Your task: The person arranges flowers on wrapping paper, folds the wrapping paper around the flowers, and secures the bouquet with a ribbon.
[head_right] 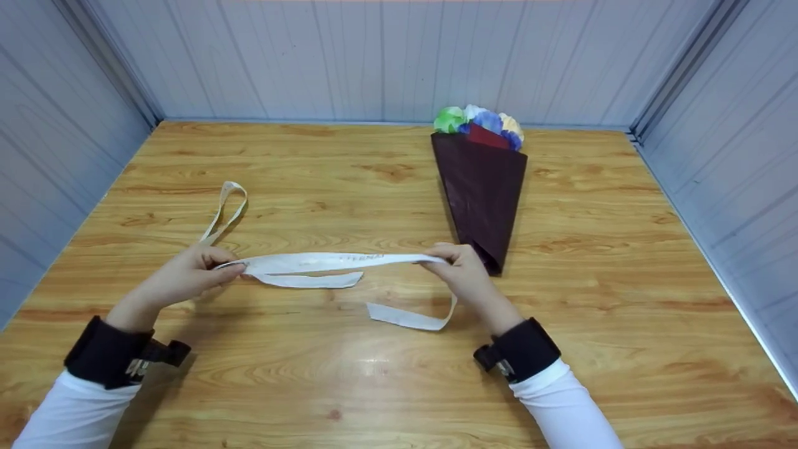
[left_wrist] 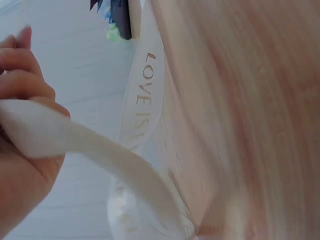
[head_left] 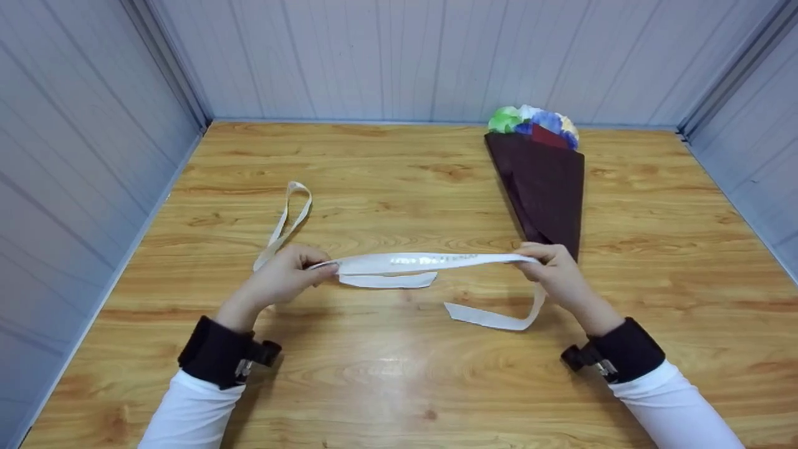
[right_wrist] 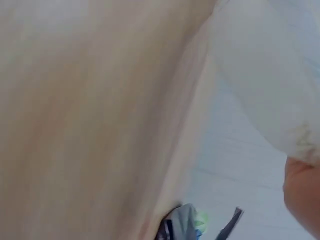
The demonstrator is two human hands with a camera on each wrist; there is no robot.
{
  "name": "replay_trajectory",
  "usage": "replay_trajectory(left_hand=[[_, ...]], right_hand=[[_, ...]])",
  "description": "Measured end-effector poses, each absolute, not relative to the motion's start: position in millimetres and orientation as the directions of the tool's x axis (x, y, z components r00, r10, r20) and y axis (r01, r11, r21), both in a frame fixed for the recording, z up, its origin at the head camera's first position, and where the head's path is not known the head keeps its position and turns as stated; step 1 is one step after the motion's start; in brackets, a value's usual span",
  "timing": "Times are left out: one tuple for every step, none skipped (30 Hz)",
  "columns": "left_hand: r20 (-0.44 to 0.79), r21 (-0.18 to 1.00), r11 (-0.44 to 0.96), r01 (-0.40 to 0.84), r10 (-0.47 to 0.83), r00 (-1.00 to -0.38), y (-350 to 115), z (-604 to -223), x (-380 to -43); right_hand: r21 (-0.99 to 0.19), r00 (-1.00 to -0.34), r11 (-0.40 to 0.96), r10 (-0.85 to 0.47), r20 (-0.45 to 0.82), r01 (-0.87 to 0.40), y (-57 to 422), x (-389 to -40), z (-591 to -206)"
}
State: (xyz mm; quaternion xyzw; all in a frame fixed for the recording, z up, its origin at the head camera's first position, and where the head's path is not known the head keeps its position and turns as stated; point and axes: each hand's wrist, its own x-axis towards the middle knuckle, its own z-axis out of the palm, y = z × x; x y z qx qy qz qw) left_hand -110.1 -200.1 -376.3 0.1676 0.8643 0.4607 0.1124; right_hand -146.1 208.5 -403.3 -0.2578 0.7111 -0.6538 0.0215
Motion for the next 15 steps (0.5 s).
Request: replay_trajectory(left_hand=[[-0.042,0.846,0.502,0.18,0.399,-0.916,-201,-376,-110],[-0.045,0.855,0.489,0.173,0.403,-0.914,-203,-376,-110],[-0.053,0.863,0.479,0.163,0.405,-0.913,-204,-376,-110],[-0.059,0.871,0.467,0.151,0.405,-0.912,-206,-376,-110],[-0.066,0.879,0.457,0.138,0.401,-0.914,-207,-376,-110],[-0.073,0.887,0.445,0.123,0.399,-0.914,-209,-376,-110],[-0.082,0.891,0.44,0.109,0.393,-0.916,-211,-376,-110],[-0.092,0.896,0.435,0.091,0.381,-0.92,-214,-376,-110],[-0.097,0.898,0.432,0.077,0.367,-0.925,-216,-376,-110],[-0.101,0.901,0.43,0.063,0.349,-0.932,-218,-375,-109],[-0.093,0.9,0.431,0.061,0.329,-0.94,-220,-375,-109],[-0.085,0.902,0.428,0.059,0.311,-0.947,-221,-375,-108],[-0.075,0.903,0.426,0.062,0.298,-0.952,-222,-375,-107],[-0.065,0.905,0.421,0.067,0.292,-0.954,-223,-375,-106],[-0.051,0.905,0.418,0.079,0.292,-0.955,-223,-375,-104]], right_hand=[[-0.954,-0.869,-0.087,-0.395,0.296,-0.286,210,-147,-403],[-0.956,-0.869,-0.184,-0.403,0.287,-0.23,212,-149,-403],[-0.945,-0.868,-0.276,-0.408,0.283,-0.178,213,-150,-403],[-0.925,-0.873,-0.358,-0.402,0.277,-0.129,214,-150,-404],[-0.895,-0.881,-0.439,-0.389,0.268,-0.078,215,-151,-404],[-0.864,-0.894,-0.502,-0.368,0.255,-0.039,216,-152,-405],[-0.822,-0.904,-0.569,-0.348,0.247,-0.005,218,-152,-406],[-0.784,-0.913,-0.621,-0.329,0.242,0.017,219,-153,-406],[-0.756,-0.92,-0.654,-0.313,0.236,0.029,221,-153,-407],[-0.746,-0.926,-0.665,-0.305,0.224,0.039,222,-154,-407],[-0.746,-0.927,-0.664,-0.309,0.211,0.051,224,-155,-407],[-0.771,-0.929,-0.634,-0.315,0.193,0.055,225,-155,-407],[-0.805,-0.928,-0.591,-0.33,0.174,0.059,227,-156,-407],[-0.849,-0.924,-0.526,-0.346,0.16,0.05,229,-156,-406],[-0.891,-0.917,-0.452,-0.371,0.146,0.041,230,-157,-406]])
